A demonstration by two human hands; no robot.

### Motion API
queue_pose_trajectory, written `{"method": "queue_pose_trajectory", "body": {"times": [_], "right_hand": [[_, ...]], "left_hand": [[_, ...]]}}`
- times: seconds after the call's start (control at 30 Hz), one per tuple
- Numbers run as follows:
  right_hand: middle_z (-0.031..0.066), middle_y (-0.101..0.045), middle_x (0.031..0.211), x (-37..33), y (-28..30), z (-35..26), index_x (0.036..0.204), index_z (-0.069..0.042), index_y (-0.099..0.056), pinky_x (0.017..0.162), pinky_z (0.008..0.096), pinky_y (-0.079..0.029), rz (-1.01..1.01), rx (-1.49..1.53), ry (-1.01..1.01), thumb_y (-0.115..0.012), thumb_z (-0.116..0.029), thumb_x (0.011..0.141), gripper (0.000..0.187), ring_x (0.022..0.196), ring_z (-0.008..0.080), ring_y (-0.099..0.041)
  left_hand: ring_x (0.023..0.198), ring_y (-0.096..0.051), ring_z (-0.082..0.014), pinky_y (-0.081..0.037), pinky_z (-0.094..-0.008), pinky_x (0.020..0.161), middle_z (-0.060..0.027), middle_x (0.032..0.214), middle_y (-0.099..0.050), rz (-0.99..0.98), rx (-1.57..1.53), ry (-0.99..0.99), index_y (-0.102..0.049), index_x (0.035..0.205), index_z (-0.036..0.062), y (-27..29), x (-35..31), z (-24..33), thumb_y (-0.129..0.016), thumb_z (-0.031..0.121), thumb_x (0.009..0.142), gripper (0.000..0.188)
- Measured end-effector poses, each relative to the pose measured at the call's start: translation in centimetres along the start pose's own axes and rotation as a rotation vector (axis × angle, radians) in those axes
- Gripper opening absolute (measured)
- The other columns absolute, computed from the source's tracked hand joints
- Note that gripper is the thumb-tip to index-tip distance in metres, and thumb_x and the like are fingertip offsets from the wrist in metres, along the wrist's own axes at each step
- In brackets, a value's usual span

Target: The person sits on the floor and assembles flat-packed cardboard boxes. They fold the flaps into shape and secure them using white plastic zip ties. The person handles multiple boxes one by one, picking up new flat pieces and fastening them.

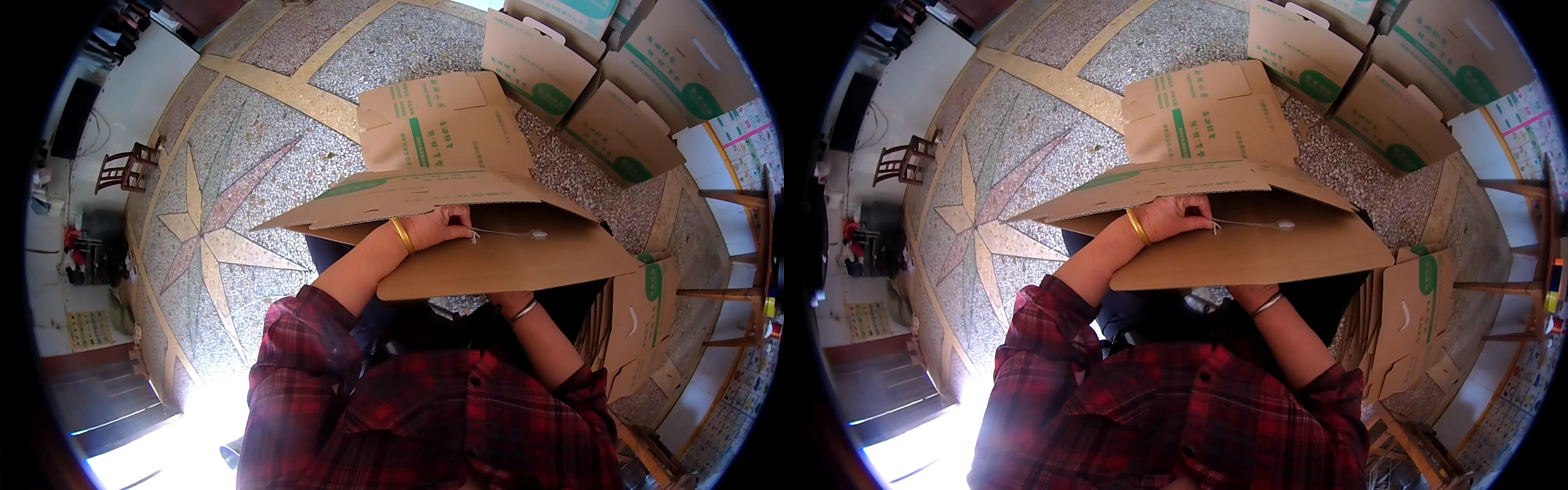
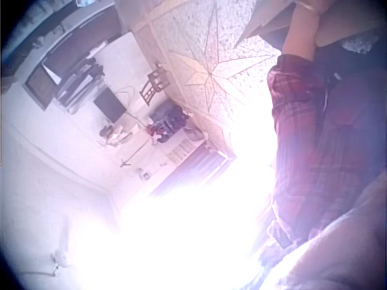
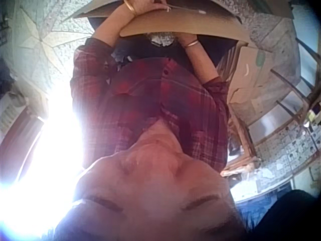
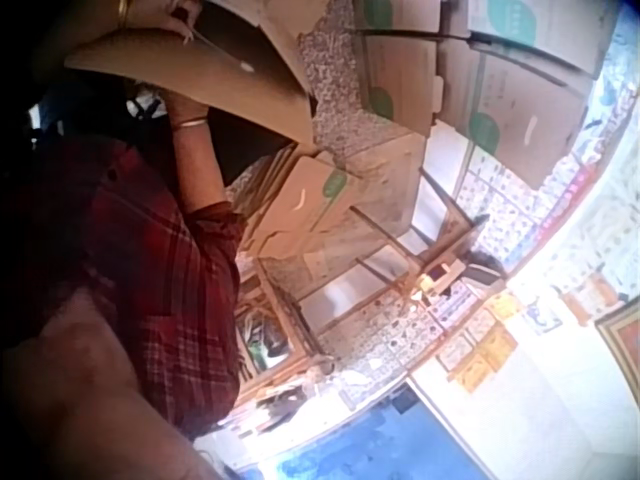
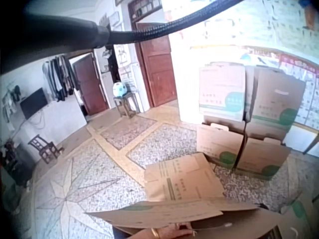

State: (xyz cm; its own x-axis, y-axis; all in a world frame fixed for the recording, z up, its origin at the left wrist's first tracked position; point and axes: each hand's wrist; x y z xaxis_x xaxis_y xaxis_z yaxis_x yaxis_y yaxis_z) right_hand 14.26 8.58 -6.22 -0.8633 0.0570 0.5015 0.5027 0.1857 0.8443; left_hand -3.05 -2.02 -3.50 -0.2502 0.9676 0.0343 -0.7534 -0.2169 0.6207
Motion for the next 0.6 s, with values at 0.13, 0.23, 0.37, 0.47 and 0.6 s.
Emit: {"method": "queue_pose_trajectory", "body": {"times": [0.13,0.23,0.37,0.47,0.6], "right_hand": [[0.0097,-0.056,0.083,-0.05,-0.22,-0.02,0.091,-0.008,-0.057,0.065,0.0394,-0.043,0.017,-0.015,0.011,-0.051,-0.023,0.080,0.020,0.075,0.0267,-0.054],[0.0097,-0.056,0.083,-0.15,-0.29,0.06,0.091,-0.008,-0.057,0.065,0.0394,-0.043,0.028,-0.025,0.014,-0.051,-0.023,0.080,0.020,0.075,0.0267,-0.054],[0.0097,-0.056,0.084,-0.25,-0.49,0.10,0.092,-0.008,-0.057,0.065,0.0394,-0.043,0.048,-0.047,0.020,-0.051,-0.023,0.080,0.020,0.075,0.0267,-0.054],[0.0097,-0.056,0.084,-0.31,-0.66,0.20,0.092,-0.008,-0.058,0.065,0.0394,-0.043,0.061,-0.068,0.026,-0.051,-0.023,0.080,0.021,0.076,0.0267,-0.055],[0.0097,-0.057,0.085,-0.30,-0.55,0.07,0.093,-0.008,-0.058,0.066,0.0395,-0.043,0.058,-0.053,0.021,-0.051,-0.023,0.080,0.021,0.076,0.0268,-0.055]], "left_hand": [[0.069,-0.056,-0.0152,-0.045,-0.0272,0.063,-0.0038,0.072,-0.059,0.003,0.011,-0.029,-0.061,0.075,0.0073,0.04,-0.02,-0.06,-0.069,0.017,0.073,0.013],[0.070,-0.056,-0.0167,-0.045,-0.0281,0.063,-0.0043,0.073,-0.059,0.029,0.090,-0.063,-0.060,0.075,0.0076,0.15,-0.09,0.27,-0.068,0.018,0.074,0.012],[0.071,-0.057,-0.0178,-0.045,-0.0288,0.064,-0.0045,0.073,-0.058,0.088,0.168,-0.109,-0.060,0.076,0.0077,0.43,-0.27,0.72,-0.066,0.016,0.074,0.010],[0.070,-0.057,-0.0175,-0.045,-0.0285,0.064,-0.0044,0.073,-0.058,0.061,0.138,-0.111,-0.060,0.076,0.0074,0.63,-0.27,0.61,-0.066,0.015,0.074,0.009],[0.069,-0.056,-0.0164,-0.045,-0.0273,0.063,-0.0038,0.072,-0.058,0.034,0.111,-0.066,-0.061,0.076,0.0075,0.66,-0.33,0.57,-0.066,0.014,0.074,0.009]]}}
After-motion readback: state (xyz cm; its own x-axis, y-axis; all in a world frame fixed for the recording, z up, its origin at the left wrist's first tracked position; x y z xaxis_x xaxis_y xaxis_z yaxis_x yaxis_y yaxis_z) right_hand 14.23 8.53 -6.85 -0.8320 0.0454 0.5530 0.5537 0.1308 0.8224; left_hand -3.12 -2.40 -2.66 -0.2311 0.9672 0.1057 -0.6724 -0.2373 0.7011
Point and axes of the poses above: each hand's wrist, its own x-axis towards the middle knuckle, its own y-axis out of the back of the hand, z = x × y
